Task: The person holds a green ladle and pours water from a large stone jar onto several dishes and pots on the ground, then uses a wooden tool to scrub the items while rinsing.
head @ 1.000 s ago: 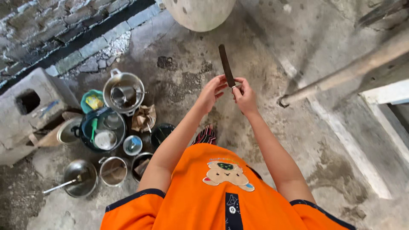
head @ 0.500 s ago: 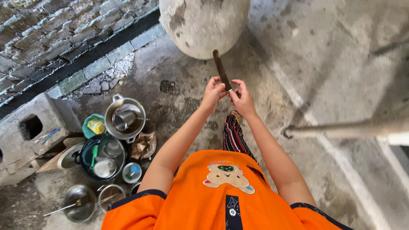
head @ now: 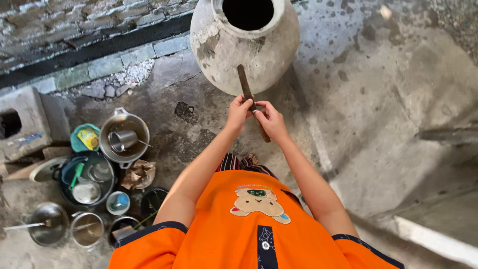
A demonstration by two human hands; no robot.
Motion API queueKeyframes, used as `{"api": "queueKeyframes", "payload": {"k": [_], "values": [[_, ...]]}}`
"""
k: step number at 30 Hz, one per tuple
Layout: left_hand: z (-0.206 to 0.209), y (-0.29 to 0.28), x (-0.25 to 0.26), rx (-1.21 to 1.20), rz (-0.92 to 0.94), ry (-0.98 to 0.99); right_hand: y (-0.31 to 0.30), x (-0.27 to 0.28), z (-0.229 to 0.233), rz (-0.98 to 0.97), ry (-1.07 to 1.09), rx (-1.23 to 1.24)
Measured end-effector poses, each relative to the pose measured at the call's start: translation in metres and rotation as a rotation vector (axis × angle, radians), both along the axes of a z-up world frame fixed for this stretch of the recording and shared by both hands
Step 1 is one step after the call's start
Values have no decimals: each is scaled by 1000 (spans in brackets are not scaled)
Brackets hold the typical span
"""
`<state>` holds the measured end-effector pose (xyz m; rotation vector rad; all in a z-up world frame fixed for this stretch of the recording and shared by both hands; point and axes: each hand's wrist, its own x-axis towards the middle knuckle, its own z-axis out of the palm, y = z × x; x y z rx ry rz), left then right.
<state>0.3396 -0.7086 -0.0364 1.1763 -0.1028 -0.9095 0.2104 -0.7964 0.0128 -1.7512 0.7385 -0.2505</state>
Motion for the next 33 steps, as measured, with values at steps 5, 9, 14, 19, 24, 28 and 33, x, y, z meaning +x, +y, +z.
{"api": "queueKeyframes", "payload": {"k": [5,9,14,19,24,28,33], "values": [[-5,-43,44,83,63,-43,-70,43,-32,34,-141,-1],[-18,-73,90,120,63,-45,-125,86,-48,14,-188,-197],[-38,-117,163,68,99,-38,-187,154,-31,3,-103,-269],[-43,-152,231,131,107,-67,-248,224,-20,84,-192,-430],[-50,-175,289,191,105,-72,-300,288,-31,143,-226,-636],[-60,-190,330,149,153,-70,-335,342,-46,145,-216,-668],[-66,-202,360,159,237,8,-374,409,-68,199,-110,-792]]}}
